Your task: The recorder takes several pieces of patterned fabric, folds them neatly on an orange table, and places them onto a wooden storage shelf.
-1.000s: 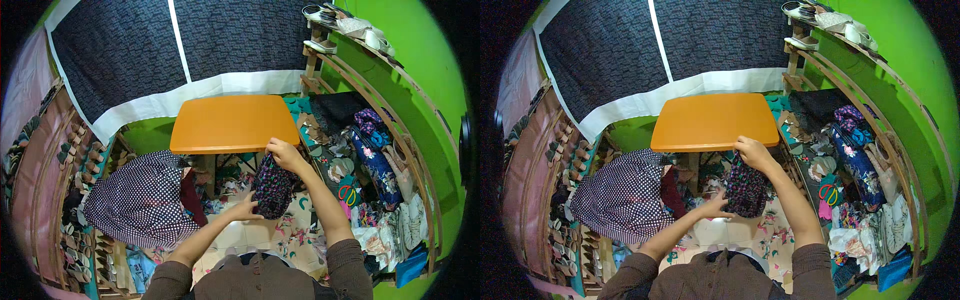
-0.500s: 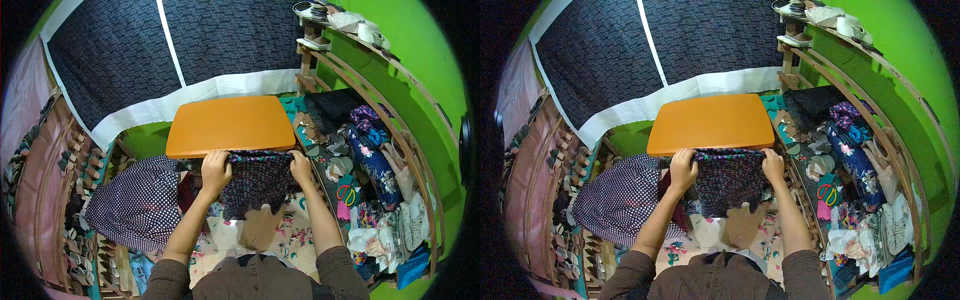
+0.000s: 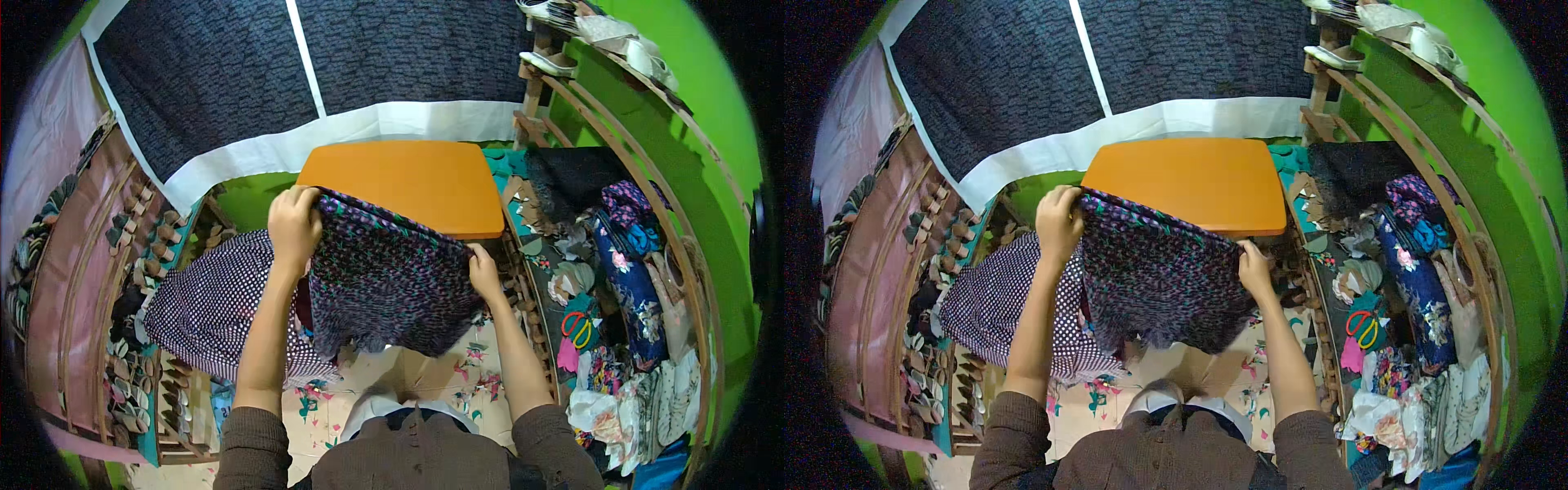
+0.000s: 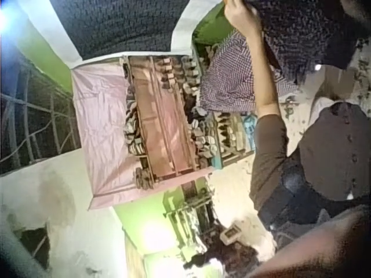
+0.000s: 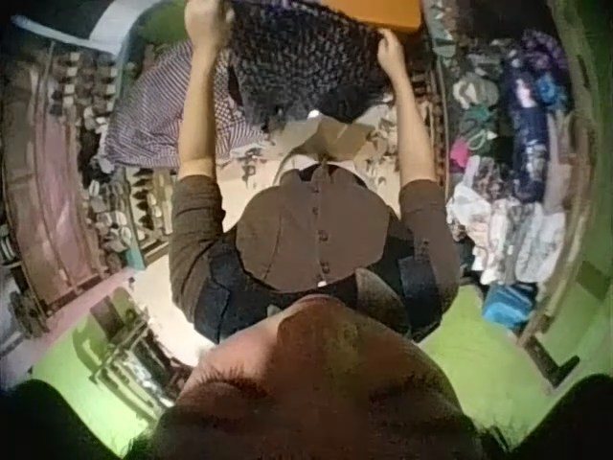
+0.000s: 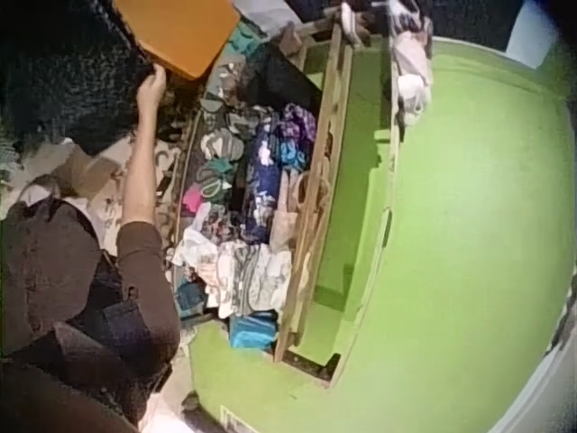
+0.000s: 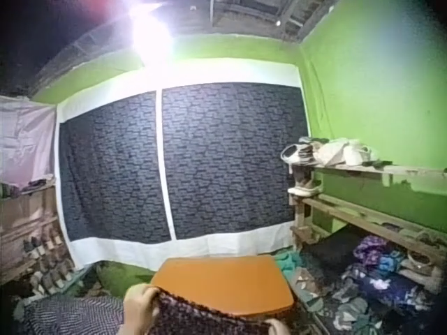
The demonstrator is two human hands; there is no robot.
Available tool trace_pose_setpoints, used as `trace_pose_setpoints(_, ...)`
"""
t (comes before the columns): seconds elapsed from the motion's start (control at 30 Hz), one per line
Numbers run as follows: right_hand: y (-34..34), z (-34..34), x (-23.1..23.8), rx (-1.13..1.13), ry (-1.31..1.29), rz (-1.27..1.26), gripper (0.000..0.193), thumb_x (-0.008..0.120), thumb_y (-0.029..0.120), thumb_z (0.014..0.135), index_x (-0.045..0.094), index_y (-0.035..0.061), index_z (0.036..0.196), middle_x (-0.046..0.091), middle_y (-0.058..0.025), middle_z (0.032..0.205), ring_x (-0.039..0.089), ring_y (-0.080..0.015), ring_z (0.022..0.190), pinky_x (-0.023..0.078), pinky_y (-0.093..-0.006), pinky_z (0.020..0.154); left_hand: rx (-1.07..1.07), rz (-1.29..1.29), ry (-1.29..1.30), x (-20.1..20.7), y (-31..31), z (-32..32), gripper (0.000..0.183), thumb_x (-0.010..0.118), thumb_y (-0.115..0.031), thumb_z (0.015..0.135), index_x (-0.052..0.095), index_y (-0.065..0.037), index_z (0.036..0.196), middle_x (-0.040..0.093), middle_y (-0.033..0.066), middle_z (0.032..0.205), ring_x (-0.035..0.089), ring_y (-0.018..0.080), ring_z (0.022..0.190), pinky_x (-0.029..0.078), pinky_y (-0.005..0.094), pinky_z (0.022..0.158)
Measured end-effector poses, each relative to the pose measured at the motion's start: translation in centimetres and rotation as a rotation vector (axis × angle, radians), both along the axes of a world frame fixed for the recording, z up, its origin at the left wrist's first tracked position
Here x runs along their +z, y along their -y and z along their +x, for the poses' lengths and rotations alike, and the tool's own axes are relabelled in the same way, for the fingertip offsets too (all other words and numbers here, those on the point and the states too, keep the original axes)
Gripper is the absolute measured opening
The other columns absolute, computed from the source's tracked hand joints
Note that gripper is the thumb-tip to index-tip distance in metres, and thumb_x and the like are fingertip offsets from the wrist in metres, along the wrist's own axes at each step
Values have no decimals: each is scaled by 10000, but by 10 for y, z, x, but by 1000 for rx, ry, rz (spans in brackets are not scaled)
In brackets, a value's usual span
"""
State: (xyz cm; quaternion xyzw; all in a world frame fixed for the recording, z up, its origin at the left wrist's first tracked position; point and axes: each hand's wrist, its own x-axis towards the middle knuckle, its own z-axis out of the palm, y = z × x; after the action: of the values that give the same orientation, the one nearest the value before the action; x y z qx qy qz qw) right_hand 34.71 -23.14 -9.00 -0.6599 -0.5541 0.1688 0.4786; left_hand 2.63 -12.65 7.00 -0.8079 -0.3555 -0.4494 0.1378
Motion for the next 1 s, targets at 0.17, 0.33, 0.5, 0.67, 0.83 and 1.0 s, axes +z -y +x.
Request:
trace_pose_setpoints(0.17, -31, -5, -17, 294, 328, -270, 340, 498, 30, 731, 547, -8, 1065, 584, -196, 969, 550, -346, 959, 425, -362, 829, 156, 24, -25, -8, -34, -29, 255, 541, 11, 673, 572, -30, 923, 573, 92, 906, 545, 283, 848, 426, 375, 760)
trace_pose_setpoints(0.33, -95, 38, 6, 169, -96, -164, 376, 426, -68, 714, 547, -14, 1066, 591, -95, 990, 545, -180, 923, 412, -290, 819, 251, -1, 36, -18, -86, -46, 247, 557, -10, 686, 580, -51, 929, 573, 77, 902, 547, 271, 844, 431, 368, 748)
trace_pose_setpoints(0.5, -186, 47, 55, 43, 165, 150, 339, 425, -21, 714, 516, 38, 1036, 574, -198, 865, 575, -323, 851, 438, -361, 756, 237, -86, -55, -29, -160, -56, 214, 568, -32, 712, 599, -85, 918, 576, 76, 870, 557, 266, 824, 448, 373, 711)
trace_pose_setpoints(0.67, -269, 63, 117, -155, 403, 152, 356, 463, 38, 729, 535, 100, 1073, 596, -190, 948, 554, -381, 907, 435, -432, 758, 201, -133, -83, -15, -236, -46, 216, 559, -28, 720, 592, -93, 923, 576, 91, 845, 568, 286, 800, 455, 384, 696)
trace_pose_setpoints(0.83, -347, 76, 152, -264, 669, 204, 333, 492, 44, 724, 540, 101, 1049, 602, -124, 992, 553, -312, 951, 404, -433, 820, 252, -318, -43, 1, -319, -27, 330, 546, -55, 768, 448, -104, 1079, 617, 186, 883, 589, 368, 823, 458, 456, 666)
trace_pose_setpoints(1.0, -423, 90, 156, -308, 866, 251, 284, 548, 76, 724, 549, 98, 1007, 579, -83, 984, 542, -274, 957, 394, -414, 811, 375, -451, -10, 2, -402, -2, 286, 539, -54, 765, 474, -96, 1040, 614, 177, 871, 593, 353, 808, 460, 454, 655)
